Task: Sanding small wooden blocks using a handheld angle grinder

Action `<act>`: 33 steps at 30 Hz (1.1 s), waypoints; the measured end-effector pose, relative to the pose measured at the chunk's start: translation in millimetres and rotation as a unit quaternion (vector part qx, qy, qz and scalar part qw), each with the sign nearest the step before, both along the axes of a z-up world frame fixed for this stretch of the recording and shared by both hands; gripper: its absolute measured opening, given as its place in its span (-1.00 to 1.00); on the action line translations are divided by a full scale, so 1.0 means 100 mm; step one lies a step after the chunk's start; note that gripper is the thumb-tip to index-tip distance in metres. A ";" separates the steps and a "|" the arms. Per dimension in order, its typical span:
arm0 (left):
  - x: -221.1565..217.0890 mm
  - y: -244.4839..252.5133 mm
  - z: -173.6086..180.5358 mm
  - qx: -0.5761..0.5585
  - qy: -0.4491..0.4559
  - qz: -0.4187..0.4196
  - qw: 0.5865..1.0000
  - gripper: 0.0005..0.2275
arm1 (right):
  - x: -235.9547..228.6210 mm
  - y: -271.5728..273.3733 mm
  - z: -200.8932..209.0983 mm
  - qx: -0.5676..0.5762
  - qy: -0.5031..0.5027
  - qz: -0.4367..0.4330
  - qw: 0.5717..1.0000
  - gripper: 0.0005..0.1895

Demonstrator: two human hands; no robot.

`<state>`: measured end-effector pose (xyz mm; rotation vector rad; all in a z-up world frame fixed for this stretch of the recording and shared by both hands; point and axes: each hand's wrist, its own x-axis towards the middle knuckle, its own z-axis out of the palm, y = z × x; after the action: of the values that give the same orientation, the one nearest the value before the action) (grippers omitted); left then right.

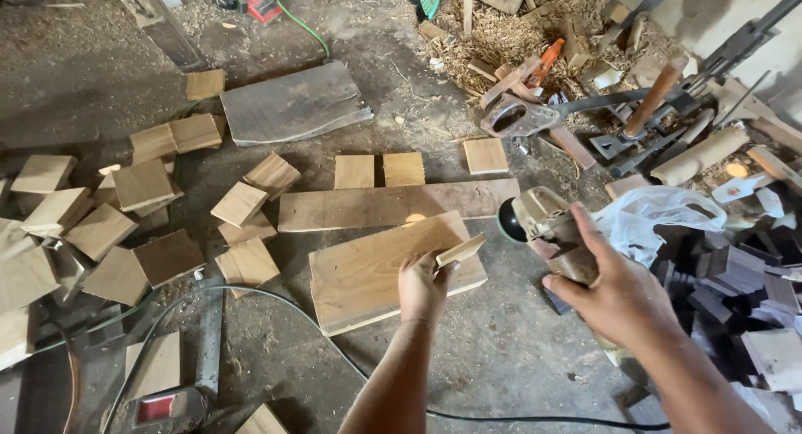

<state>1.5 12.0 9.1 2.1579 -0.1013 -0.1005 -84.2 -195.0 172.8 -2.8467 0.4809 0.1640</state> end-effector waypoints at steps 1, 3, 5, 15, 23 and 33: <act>-0.02 0.02 0.04 -0.035 0.014 0.012 0.999 -0.81 | -0.03 0.00 0.04 -0.013 0.021 -0.019 1.000 0.18; -0.05 0.05 0.12 -0.070 0.025 0.023 0.997 -0.81 | -0.10 0.03 0.19 -0.026 0.040 -0.038 0.998 0.18; -0.08 0.09 0.20 -0.145 0.063 0.047 0.986 -0.80 | -0.17 0.11 0.38 0.056 0.041 -0.112 0.991 0.19; -0.31 0.16 0.90 -0.178 -0.163 0.030 0.970 -0.56 | -0.41 0.04 0.43 0.151 -0.058 -0.122 0.979 0.18; -0.30 0.27 0.90 -0.380 -0.036 0.052 0.923 -0.50 | -0.44 0.19 0.46 0.155 -0.053 -0.126 0.978 0.17; 0.48 2.31 0.32 -0.023 0.225 -0.067 0.972 -0.60 | -0.39 0.57 0.67 0.208 0.003 -0.139 0.968 0.21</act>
<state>49.6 243.0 40.9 2.0289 0.0134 -0.6547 -123.6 -137.7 239.5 -2.3449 0.7421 0.1938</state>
